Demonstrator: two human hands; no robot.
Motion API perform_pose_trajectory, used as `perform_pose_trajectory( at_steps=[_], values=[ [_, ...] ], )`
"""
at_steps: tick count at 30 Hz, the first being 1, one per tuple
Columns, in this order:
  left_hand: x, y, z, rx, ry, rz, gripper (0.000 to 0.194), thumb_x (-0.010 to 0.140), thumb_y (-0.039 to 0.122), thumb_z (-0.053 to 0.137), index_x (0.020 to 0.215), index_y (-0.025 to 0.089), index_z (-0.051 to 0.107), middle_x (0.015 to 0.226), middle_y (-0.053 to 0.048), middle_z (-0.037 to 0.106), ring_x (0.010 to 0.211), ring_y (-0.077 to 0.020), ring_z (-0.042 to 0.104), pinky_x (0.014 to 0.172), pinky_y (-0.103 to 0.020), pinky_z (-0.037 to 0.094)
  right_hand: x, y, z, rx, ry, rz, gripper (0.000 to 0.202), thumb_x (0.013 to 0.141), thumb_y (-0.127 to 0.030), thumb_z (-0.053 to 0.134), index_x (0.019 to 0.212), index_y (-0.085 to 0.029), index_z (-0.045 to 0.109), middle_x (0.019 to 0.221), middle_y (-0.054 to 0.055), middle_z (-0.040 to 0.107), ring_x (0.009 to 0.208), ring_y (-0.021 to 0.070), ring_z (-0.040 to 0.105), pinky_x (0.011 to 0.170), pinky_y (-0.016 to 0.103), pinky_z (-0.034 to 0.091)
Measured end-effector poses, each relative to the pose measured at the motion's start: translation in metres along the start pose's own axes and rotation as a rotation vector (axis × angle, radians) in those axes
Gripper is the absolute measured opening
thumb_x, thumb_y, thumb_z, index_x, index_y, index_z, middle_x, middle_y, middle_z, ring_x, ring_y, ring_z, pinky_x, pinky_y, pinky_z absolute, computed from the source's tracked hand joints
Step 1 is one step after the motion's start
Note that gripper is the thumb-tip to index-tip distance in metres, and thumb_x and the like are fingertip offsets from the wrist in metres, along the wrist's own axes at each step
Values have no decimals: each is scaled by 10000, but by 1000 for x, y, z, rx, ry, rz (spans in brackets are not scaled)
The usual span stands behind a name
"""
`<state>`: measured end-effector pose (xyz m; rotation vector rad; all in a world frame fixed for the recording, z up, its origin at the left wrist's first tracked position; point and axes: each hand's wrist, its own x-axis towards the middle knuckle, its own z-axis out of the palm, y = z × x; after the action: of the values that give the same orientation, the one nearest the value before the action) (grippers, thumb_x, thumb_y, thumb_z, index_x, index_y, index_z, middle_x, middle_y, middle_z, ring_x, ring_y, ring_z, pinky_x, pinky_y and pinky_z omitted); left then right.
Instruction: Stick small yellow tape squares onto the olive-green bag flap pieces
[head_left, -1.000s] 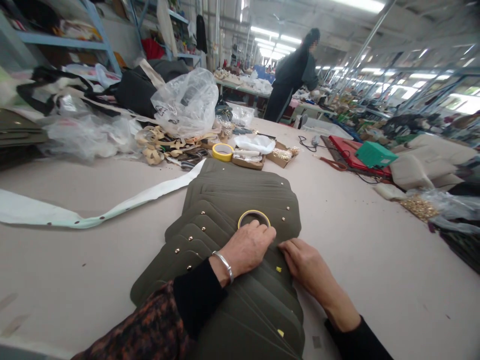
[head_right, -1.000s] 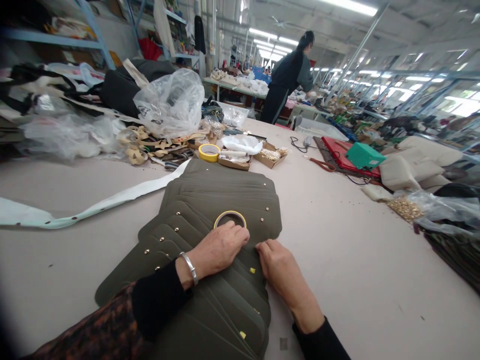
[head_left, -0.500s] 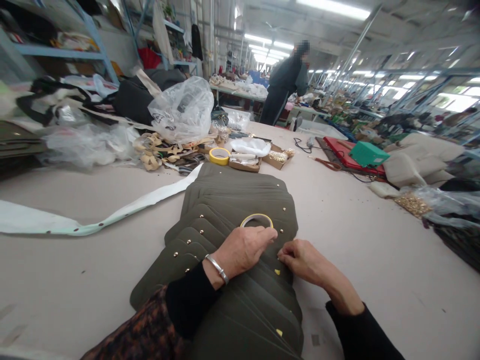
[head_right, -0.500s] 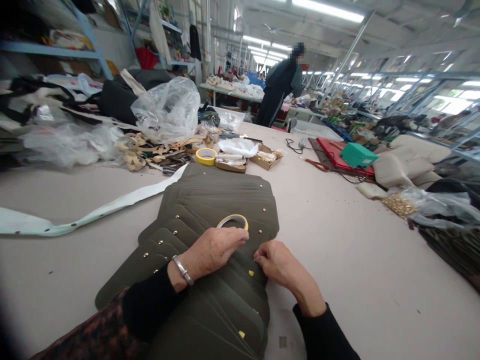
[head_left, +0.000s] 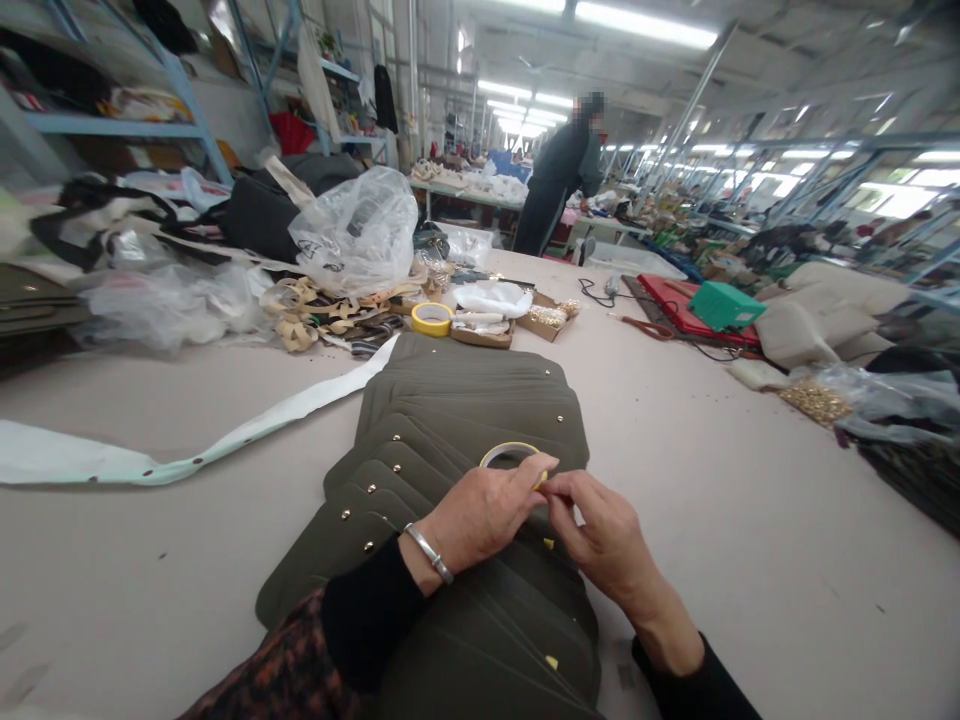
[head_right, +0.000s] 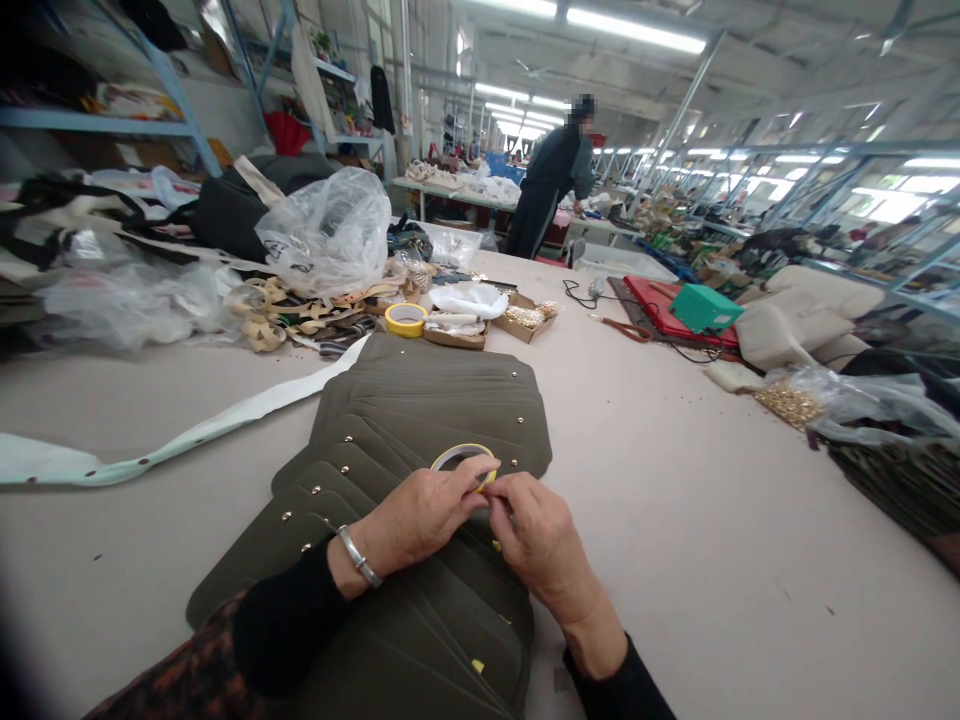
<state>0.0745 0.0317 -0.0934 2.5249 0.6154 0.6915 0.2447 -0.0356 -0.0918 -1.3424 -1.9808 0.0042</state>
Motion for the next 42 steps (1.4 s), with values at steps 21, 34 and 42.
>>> perform_pose_trajectory(
  at_steps=[21,34,42],
  values=[
    [4,-2,18,439,-68,-22,93,942,150,428,890,181,499,841,-32,591,776,-191,552,615,-291,474,-8,58,19,474,68,843,368,738,-482,657,864,-138,696,646,38,678,543,149,611,522,269,519],
    [3,-5,21,424,-144,-49,107,948,154,416,891,185,501,870,-28,581,799,-202,525,636,-308,483,6,54,32,-208,-43,504,204,833,-297,483,867,-186,651,749,57,723,654,200,669,631,304,478],
    [4,-7,20,486,-139,-78,115,936,137,402,921,183,506,877,-46,568,815,-213,512,703,-342,455,-6,54,14,-243,-3,217,188,918,-288,448,937,-184,603,847,63,693,754,173,656,734,287,500]
  ],
)
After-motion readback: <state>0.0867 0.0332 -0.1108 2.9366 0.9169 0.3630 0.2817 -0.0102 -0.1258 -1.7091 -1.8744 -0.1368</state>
